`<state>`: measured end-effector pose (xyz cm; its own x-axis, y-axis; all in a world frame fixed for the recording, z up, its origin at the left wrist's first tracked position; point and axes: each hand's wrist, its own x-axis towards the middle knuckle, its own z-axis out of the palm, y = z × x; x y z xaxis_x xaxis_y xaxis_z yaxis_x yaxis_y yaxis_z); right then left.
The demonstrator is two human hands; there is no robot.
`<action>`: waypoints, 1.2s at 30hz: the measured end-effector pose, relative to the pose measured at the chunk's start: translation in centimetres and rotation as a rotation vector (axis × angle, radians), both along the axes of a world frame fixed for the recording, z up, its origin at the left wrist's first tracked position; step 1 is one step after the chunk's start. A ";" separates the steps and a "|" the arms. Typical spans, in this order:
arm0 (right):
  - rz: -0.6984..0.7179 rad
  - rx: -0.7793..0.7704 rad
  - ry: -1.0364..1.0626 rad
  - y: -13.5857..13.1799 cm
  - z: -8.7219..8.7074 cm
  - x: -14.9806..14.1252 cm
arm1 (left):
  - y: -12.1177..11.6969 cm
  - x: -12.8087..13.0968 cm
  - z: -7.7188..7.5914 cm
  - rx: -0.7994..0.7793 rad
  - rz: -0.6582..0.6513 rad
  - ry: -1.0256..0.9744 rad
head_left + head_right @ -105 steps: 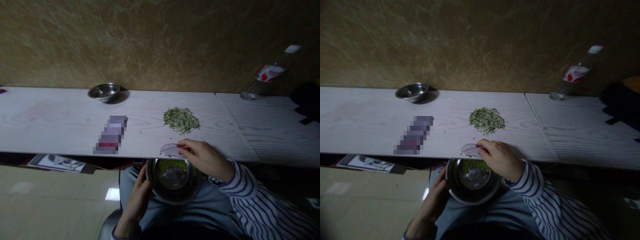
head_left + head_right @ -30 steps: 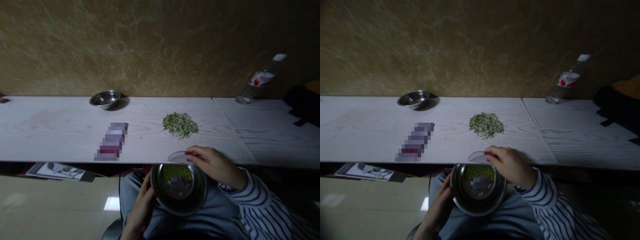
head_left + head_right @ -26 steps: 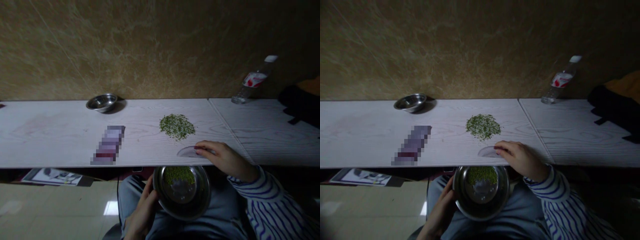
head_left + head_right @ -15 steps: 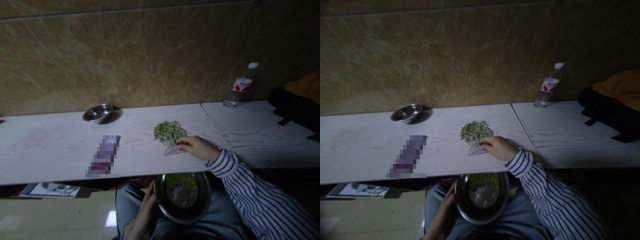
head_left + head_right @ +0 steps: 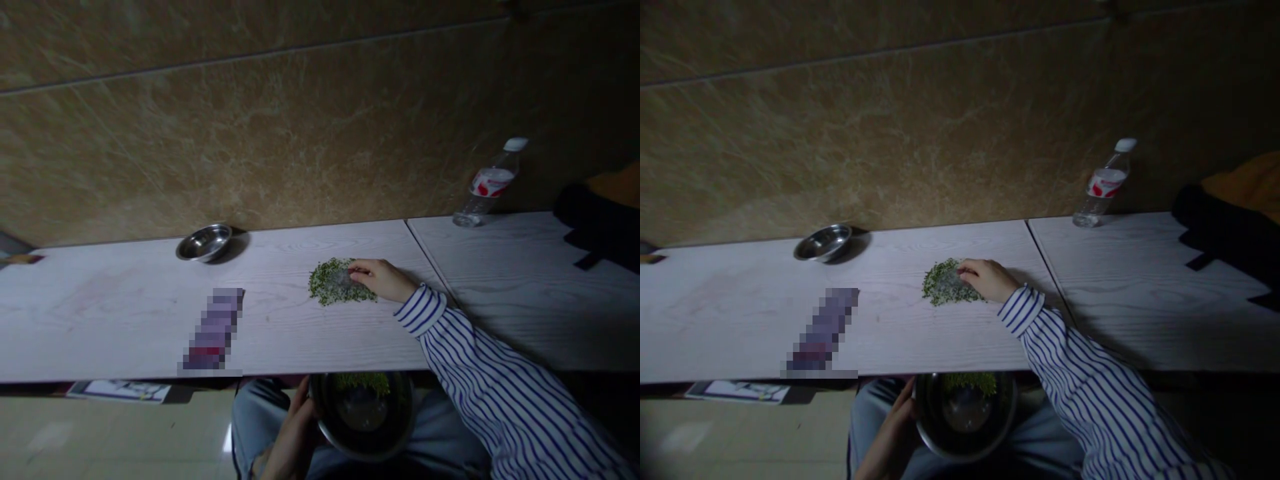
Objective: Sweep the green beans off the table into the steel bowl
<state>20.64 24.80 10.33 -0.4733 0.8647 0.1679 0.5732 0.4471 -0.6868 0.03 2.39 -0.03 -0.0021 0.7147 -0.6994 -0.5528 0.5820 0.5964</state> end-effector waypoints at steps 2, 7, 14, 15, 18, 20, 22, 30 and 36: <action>-0.020 0.023 0.014 0.6 0.0 0.1 | 0.1 -0.1 -0.2 -0.021 0.023 0.026; -0.077 0.057 -0.004 1.2 -0.8 0.0 | 0.3 0.0 -0.3 -0.037 0.042 0.017; -0.024 -0.026 -0.010 0.4 -0.8 -0.6 | 0.4 0.3 0.0 -0.023 0.054 -0.015; -0.015 -0.038 -0.012 0.2 -0.7 -0.7 | 0.4 0.3 0.0 -0.026 0.058 -0.024; 0.008 -0.062 -0.031 -0.8 -0.4 -0.6 | 0.4 0.3 -0.1 -0.050 0.083 -0.019; 0.018 -0.077 -0.039 -1.4 -0.3 -0.2 | 0.5 0.2 -0.1 -0.062 0.085 -0.013; 0.013 -0.084 -0.019 -1.5 -0.1 0.4 | 0.6 0.1 0.1 -0.054 0.064 -0.011; -0.116 -0.130 0.111 5.9 0.0 0.2 | 0.7 0.6 1.5 -0.067 0.082 -0.064; -0.013 -0.219 0.080 10.9 -0.9 -4.0 | 0.4 0.2 1.7 -0.076 0.068 -0.049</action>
